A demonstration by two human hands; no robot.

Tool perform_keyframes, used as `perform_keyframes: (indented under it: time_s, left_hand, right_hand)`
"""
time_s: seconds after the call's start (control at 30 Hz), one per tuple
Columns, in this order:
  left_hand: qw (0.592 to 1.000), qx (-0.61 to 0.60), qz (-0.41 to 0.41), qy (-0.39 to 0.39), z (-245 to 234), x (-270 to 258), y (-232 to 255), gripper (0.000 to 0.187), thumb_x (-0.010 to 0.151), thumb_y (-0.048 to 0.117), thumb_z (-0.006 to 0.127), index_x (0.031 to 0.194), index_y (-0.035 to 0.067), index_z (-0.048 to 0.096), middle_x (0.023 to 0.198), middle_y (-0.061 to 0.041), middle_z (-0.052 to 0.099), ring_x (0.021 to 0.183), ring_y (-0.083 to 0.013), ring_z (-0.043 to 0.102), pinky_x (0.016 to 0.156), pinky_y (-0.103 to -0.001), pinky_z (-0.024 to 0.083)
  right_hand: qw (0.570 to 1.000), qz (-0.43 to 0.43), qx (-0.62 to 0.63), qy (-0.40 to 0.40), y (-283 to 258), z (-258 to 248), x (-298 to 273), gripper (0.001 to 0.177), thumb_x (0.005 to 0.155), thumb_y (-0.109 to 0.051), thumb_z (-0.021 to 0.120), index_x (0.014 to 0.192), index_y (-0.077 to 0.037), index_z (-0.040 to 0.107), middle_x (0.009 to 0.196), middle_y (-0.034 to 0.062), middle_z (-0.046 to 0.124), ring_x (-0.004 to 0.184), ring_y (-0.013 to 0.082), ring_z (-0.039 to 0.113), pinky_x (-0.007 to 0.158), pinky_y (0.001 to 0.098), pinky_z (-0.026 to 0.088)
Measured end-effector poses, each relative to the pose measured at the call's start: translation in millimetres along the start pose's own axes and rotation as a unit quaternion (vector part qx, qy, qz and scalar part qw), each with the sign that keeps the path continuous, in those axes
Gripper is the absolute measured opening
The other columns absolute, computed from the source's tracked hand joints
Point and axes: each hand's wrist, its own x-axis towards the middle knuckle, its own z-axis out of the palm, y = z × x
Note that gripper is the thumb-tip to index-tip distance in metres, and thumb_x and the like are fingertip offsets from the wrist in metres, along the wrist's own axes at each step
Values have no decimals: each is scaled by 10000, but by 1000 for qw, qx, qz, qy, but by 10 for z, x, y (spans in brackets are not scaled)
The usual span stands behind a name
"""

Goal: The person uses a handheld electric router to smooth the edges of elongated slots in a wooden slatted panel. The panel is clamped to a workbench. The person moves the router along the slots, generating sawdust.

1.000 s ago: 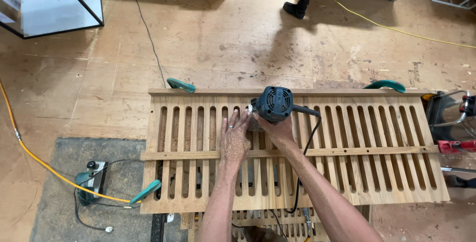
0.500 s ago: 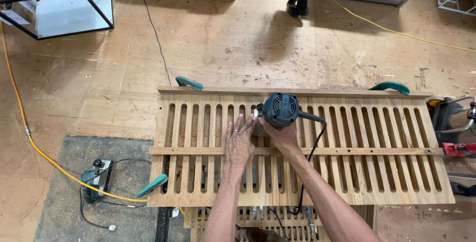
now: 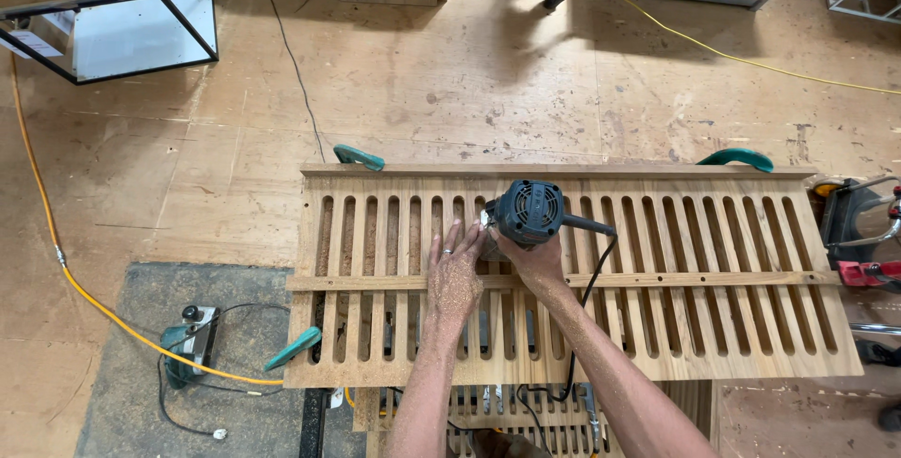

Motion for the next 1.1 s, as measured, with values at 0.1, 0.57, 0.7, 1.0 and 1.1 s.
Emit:
perform_keyframes:
  time_s: [0.1, 0.57, 0.7, 1.0, 1.1]
  left_hand:
    - [1000, 0, -1, 8, -110, -58, 74, 677, 865, 51, 569, 1516, 217, 489, 1610, 73, 438, 1555, -237, 256, 1268, -517, 169]
    - [999, -33, -14, -2, -251, -200, 162, 584, 911, 245, 502, 1494, 213, 526, 1600, 57, 458, 1554, -232, 260, 1273, -519, 145]
    - [999, -41, -17, -2, -203, -207, 144, 571, 935, 267, 455, 1499, 209, 524, 1597, 49, 464, 1554, -232, 265, 1271, -524, 146]
    - [999, -30, -13, 4, -212, -291, 152, 552, 940, 221, 467, 1487, 214, 539, 1591, 57, 472, 1547, -234, 280, 1272, -521, 151]
    - [999, -36, -12, 4, -187, -328, 153, 535, 969, 289, 445, 1492, 224, 532, 1605, 65, 447, 1548, -224, 267, 1270, -511, 149]
  right_hand:
    - [1000, 12, 4, 15, -25, 8, -22, 933, 851, -372, 853, 1561, -101, 314, 1497, 221, 452, 1419, 460, 448, 1174, 671, 438]
    - [1000, 16, 9, 7, -183, -7, -226, 943, 870, -402, 841, 1575, -72, 308, 1491, 230, 463, 1392, 447, 480, 1158, 636, 467]
    - [1000, 5, 11, -4, -184, -12, -272, 904, 891, -363, 825, 1575, -61, 317, 1475, 249, 463, 1387, 468, 475, 1151, 656, 474]
    - [1000, -5, 8, -15, -69, -23, -263, 907, 886, -339, 820, 1567, -50, 295, 1476, 253, 452, 1389, 489, 462, 1178, 700, 431]
    - [999, -29, 9, -22, 93, -84, -182, 839, 903, -306, 809, 1558, -70, 341, 1444, 244, 488, 1372, 482, 479, 1160, 704, 448]
